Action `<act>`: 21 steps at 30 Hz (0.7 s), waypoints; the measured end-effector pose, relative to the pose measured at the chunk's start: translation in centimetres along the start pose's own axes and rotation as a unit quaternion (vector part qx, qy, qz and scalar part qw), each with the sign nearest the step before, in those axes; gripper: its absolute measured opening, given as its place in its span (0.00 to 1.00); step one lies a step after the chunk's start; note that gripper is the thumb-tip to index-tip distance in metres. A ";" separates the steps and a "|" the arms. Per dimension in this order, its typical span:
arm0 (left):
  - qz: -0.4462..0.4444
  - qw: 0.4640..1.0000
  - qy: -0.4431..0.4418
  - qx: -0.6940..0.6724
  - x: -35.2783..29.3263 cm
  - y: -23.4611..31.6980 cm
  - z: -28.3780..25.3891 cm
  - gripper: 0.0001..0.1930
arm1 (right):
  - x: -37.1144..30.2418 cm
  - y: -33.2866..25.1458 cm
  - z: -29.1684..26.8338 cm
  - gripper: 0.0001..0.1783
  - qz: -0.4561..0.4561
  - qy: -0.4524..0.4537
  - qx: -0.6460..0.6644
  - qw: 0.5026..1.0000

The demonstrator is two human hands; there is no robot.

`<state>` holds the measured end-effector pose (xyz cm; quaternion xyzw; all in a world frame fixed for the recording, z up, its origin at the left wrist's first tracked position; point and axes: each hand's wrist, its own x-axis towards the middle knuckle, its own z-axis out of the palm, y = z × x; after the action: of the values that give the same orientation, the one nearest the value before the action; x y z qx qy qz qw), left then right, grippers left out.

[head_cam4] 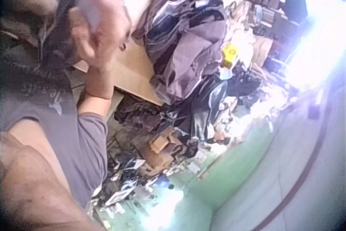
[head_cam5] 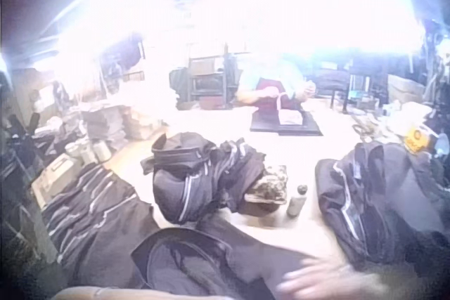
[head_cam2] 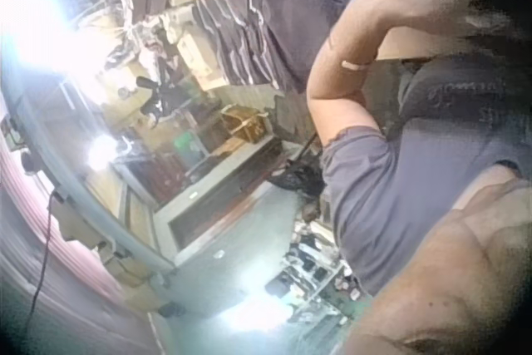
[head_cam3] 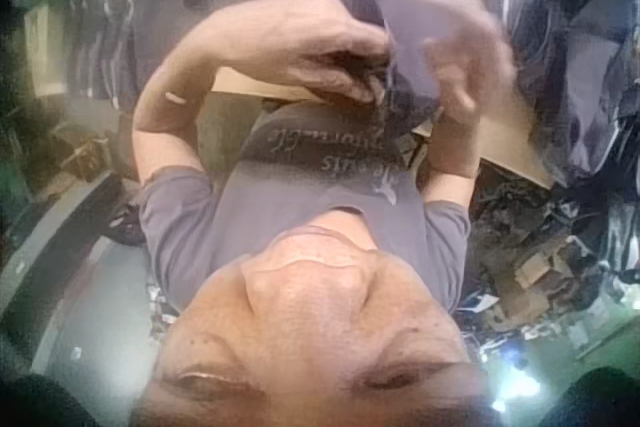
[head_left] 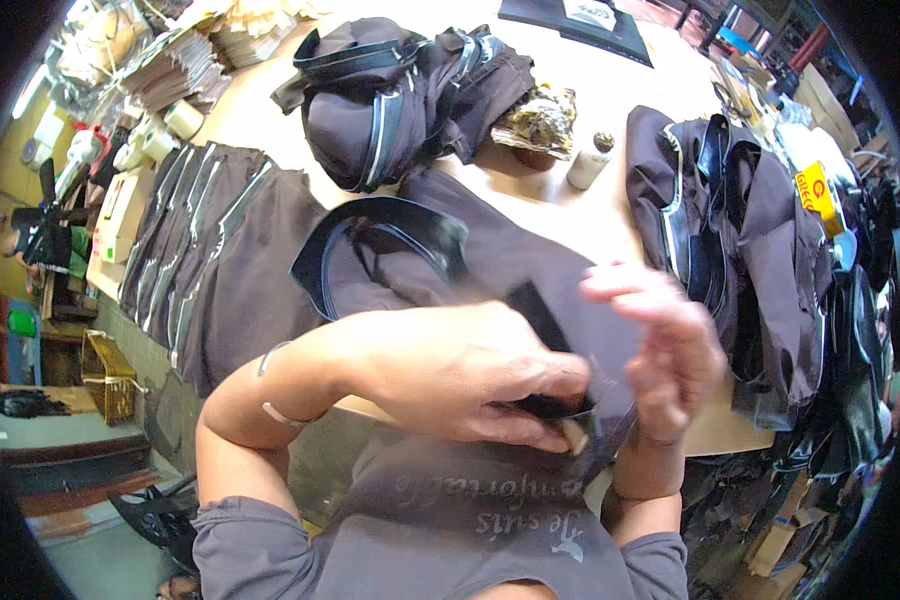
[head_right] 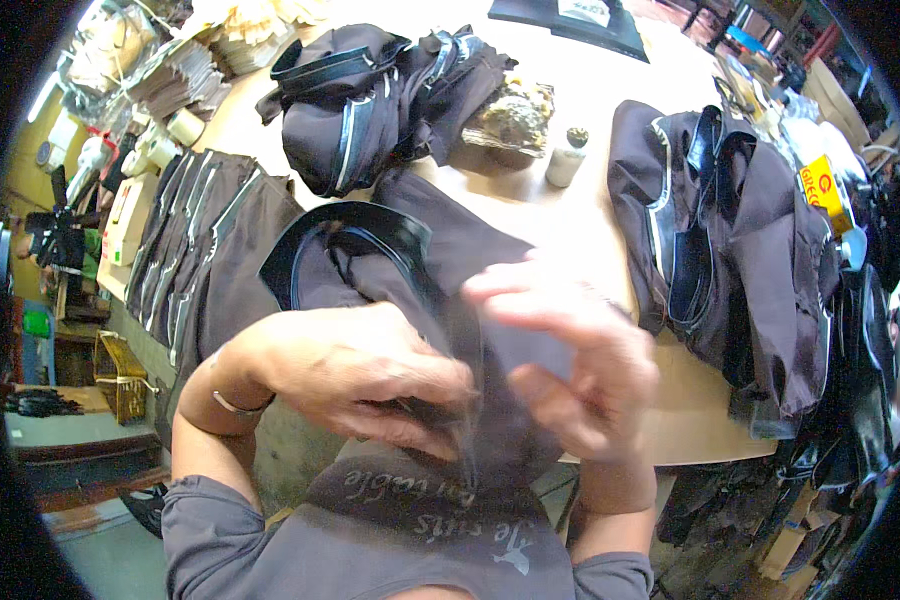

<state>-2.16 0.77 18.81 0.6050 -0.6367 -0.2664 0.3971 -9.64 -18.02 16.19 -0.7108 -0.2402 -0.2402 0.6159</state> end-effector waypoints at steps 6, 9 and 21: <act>-0.178 0.979 0.073 0.074 -3.2 -1.2 2.0 0.08 | -3.2 3.1 1.6 0.08 0.204 -0.132 0.040 0.969; -0.223 0.963 0.149 0.034 -4.3 -1.8 3.0 0.07 | -3.3 3.3 2.3 0.10 0.231 -0.123 0.066 0.963; -0.208 0.956 0.187 0.087 -3.9 -1.4 4.3 0.08 | -4.1 2.6 2.9 0.11 0.170 -0.111 0.026 0.979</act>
<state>-5.10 3.83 14.61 0.7951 -0.4318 -0.1684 0.3912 -11.00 -15.64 11.20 -0.7473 -0.1885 -0.0455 0.6355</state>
